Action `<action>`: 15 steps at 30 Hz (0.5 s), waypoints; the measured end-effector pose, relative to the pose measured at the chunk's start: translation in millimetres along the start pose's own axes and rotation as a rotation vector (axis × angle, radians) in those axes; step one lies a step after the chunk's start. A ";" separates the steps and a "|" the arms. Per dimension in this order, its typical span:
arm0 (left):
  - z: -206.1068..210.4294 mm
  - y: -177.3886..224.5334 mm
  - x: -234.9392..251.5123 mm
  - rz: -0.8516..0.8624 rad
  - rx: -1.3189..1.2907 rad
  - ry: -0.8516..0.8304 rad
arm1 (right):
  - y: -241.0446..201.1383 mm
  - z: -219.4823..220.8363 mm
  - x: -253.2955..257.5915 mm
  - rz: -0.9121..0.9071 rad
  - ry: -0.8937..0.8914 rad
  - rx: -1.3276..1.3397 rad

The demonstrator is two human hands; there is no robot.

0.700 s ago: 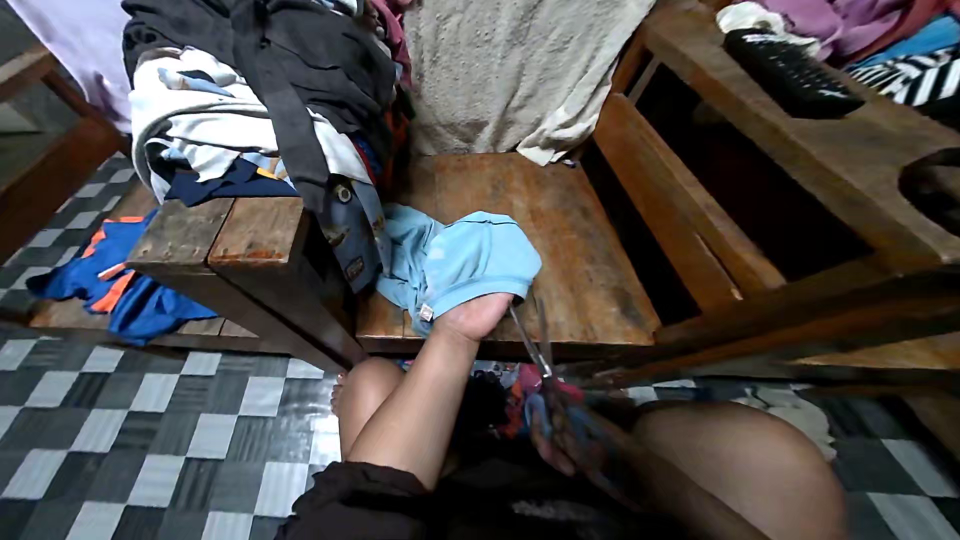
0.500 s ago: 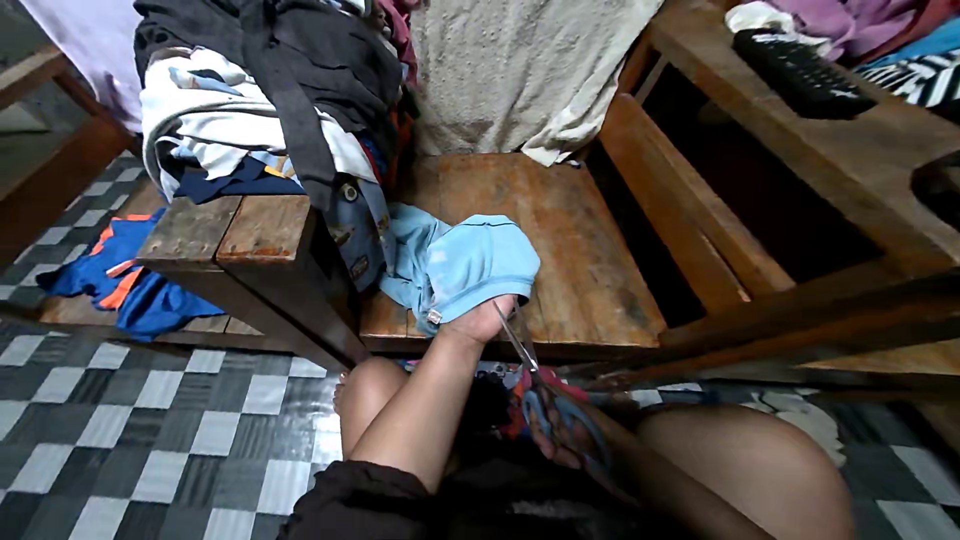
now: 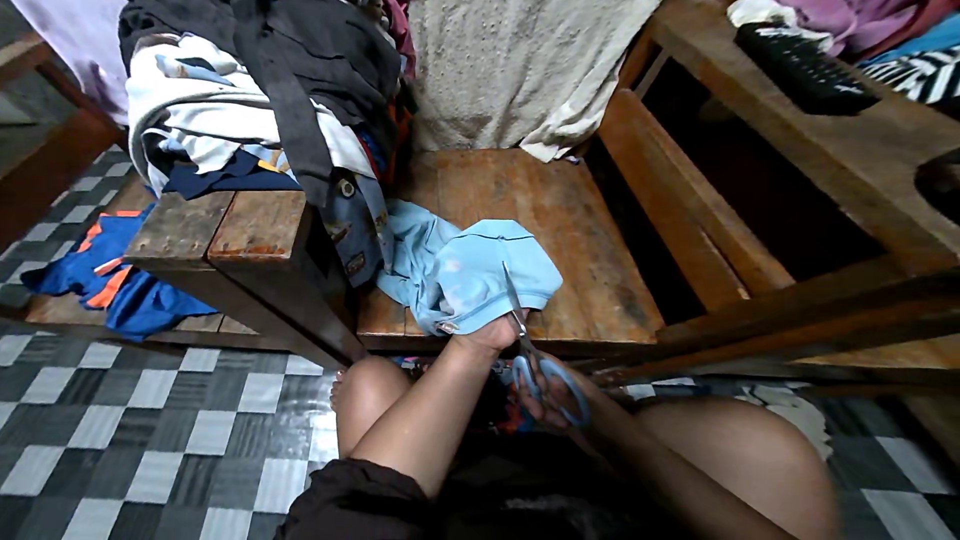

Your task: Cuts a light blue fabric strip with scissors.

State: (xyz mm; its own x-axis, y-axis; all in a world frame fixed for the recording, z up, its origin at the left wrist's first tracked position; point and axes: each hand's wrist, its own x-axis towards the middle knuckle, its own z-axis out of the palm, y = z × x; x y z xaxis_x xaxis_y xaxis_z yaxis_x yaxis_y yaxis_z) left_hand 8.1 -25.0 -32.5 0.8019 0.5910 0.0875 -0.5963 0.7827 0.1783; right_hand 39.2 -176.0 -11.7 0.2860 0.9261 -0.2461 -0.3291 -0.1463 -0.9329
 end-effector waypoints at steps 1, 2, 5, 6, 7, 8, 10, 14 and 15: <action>0.9 -0.4 -0.9 -0.005 0.052 0.014 | 0.6 0.3 1.4 -0.010 0.005 0.011; 2.6 -0.1 -1.7 -0.016 0.118 0.041 | 1.0 0.7 2.4 -0.015 0.014 0.018; 6.9 1.6 -3.3 -0.051 0.311 0.113 | 3.9 0.7 3.5 -0.037 0.016 0.038; 6.4 0.9 -3.4 -0.047 0.299 0.120 | 4.9 0.5 3.6 -0.050 0.016 0.033; 5.4 -0.9 -2.8 -0.031 0.234 0.129 | 6.0 0.7 3.7 -0.062 0.021 0.026; 4.2 -2.5 -2.2 -0.016 0.182 0.126 | 6.8 1.2 3.7 -0.069 0.032 0.014; 3.0 -5.0 -1.7 0.010 0.141 0.113 | 6.5 3.8 2.3 -0.066 0.072 -0.030; 6.8 -5.1 -1.3 0.067 0.104 0.081 | 6.7 6.4 1.0 -0.028 0.101 -0.005; 6.6 -4.5 -0.9 0.080 0.092 0.058 | 7.1 6.6 0.7 -0.019 0.096 -0.006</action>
State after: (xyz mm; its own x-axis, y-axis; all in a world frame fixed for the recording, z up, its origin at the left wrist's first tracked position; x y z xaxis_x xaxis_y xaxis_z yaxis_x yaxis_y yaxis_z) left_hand 10.3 -30.3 -26.9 0.7469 0.6632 0.0489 -0.6502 0.7129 0.2626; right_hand 31.2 -174.1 -16.7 0.3768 0.8912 -0.2525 -0.3174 -0.1319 -0.9391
